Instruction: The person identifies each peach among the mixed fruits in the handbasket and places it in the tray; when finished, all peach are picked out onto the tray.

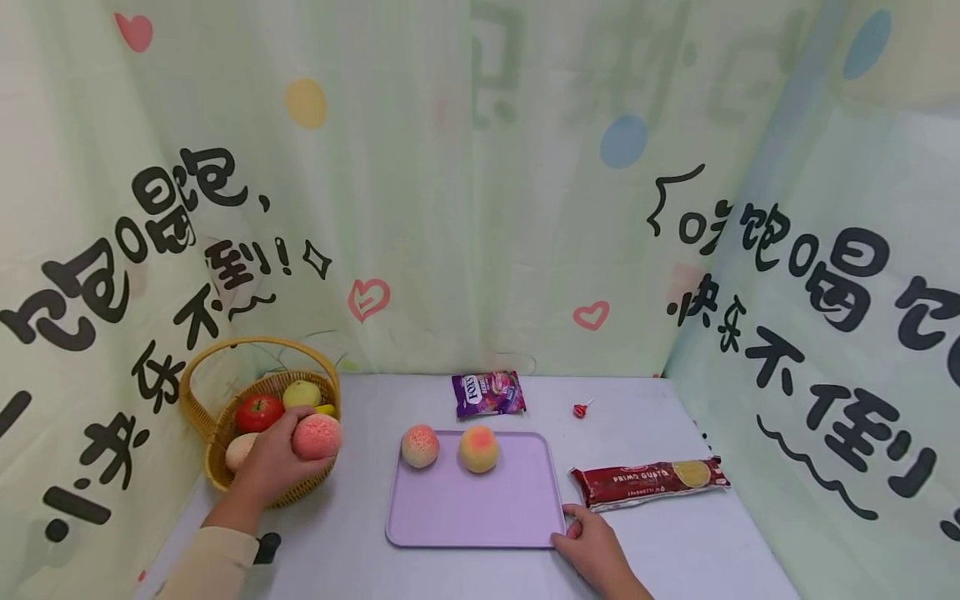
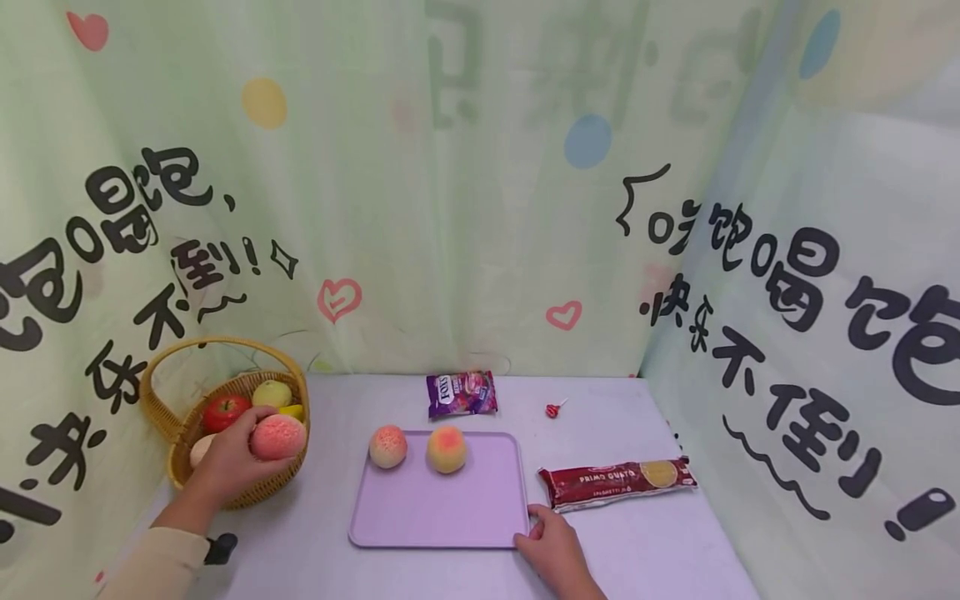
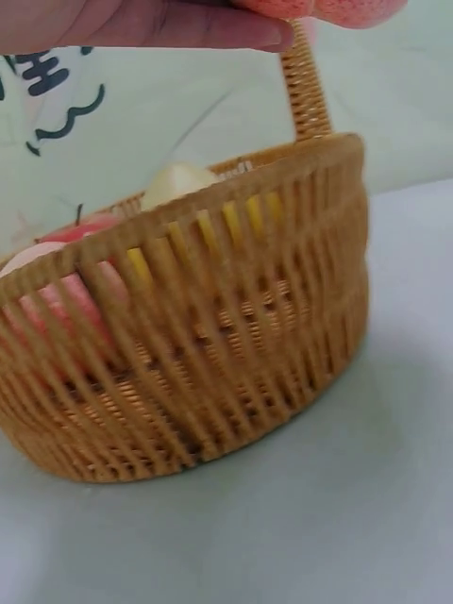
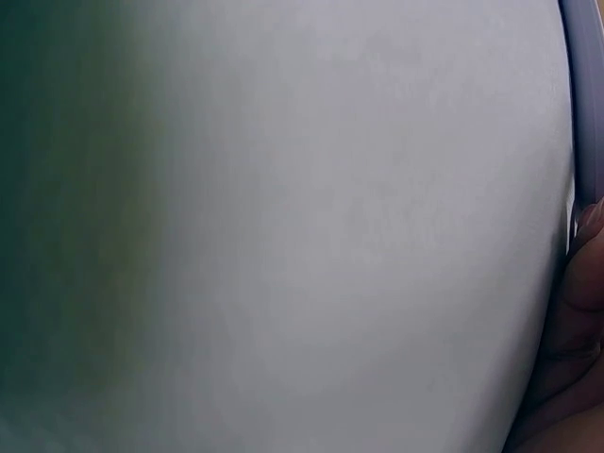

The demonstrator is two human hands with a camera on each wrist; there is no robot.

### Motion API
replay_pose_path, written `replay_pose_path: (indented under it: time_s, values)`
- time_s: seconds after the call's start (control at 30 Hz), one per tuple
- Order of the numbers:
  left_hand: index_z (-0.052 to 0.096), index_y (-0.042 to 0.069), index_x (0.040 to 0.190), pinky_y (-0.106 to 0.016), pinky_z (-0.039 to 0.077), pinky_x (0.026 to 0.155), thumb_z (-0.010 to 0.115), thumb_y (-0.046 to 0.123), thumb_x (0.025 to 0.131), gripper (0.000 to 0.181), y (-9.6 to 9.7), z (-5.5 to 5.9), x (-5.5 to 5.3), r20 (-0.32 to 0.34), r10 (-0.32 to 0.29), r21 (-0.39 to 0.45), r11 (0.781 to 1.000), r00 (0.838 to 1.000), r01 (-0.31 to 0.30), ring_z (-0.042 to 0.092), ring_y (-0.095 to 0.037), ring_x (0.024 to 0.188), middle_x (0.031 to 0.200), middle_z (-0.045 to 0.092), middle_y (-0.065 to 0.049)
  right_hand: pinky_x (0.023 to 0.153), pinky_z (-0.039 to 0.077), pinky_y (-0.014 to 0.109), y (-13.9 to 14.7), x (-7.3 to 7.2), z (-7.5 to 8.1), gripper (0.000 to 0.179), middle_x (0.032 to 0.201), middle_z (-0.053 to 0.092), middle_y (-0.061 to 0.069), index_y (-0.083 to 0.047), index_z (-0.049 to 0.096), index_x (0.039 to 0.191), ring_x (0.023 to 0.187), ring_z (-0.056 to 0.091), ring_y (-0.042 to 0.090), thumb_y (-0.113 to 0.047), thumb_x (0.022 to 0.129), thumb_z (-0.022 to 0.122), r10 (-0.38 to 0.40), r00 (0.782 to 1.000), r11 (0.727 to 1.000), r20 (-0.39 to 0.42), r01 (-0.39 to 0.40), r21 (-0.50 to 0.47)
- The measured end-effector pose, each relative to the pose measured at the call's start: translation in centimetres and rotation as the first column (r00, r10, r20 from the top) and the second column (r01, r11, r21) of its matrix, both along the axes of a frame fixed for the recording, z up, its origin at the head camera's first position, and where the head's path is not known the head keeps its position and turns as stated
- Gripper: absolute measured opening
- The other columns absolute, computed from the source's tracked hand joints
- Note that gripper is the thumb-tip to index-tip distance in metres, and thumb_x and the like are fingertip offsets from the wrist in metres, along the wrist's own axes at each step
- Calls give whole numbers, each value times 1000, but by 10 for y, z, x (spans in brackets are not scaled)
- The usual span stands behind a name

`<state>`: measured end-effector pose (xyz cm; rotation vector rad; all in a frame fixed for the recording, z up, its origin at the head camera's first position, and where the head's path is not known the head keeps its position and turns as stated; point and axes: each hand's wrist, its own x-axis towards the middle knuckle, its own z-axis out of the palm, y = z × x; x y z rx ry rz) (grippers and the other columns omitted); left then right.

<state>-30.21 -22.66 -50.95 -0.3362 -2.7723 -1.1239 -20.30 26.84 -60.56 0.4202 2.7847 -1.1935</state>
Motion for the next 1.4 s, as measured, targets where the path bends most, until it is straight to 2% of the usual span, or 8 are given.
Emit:
replay_pose_path:
  time_s: [0.17,0.3,0.47,0.63,0.83,1.07,1.4]
  values:
    - [50,14,139,-52,58,94,93,31,74,80,15,1,4,39,-13,-1,1000,999,13,60,-29,114,128,63,-9,62,42,28,0,0,0,59,71,54,3,7,62,131,66,47,17,-19,82,82,0,1000,1000,-3,0,-2]
    - [53,12,137,-52,58,94,94,26,72,77,27,0,8,24,-43,4,999,999,43,60,-28,113,128,63,-9,62,43,28,0,0,1,59,71,54,3,7,63,131,66,47,17,-19,82,82,1,1000,1000,-9,-1,-3]
    - [56,8,137,-53,56,99,94,25,71,78,40,-8,10,-5,-59,-8,998,998,59,61,-30,116,132,63,-12,62,43,28,-1,0,0,58,70,53,3,7,63,130,66,47,17,-19,82,83,1,1000,1000,-15,-1,4]
    - [57,11,139,-54,55,101,94,24,72,78,53,-15,14,33,-52,0,999,998,52,59,-33,123,140,59,-13,62,43,27,-1,0,0,59,70,53,3,7,63,131,66,47,17,-20,82,83,-1,1000,1000,-9,1,3]
    - [59,16,141,-50,57,98,94,27,73,77,66,-27,17,55,-65,5,998,996,65,60,-28,121,138,58,-7,61,43,27,-1,0,1,59,70,53,3,7,63,131,66,47,17,-20,82,83,2,1000,1000,-6,-2,1]
    - [57,18,144,-50,54,103,95,28,73,81,78,-36,20,83,-70,6,998,994,70,59,-27,127,143,59,-6,61,43,27,-1,0,0,58,70,54,4,7,63,131,66,48,17,-19,82,82,-6,1000,1000,5,6,2]
    - [60,12,137,-50,53,104,97,26,69,79,99,-53,23,91,-125,94,989,988,116,61,-25,123,137,63,-5,62,43,27,-1,-1,-1,59,70,54,4,7,62,132,66,48,17,-19,82,82,-9,1000,1000,2,9,10]
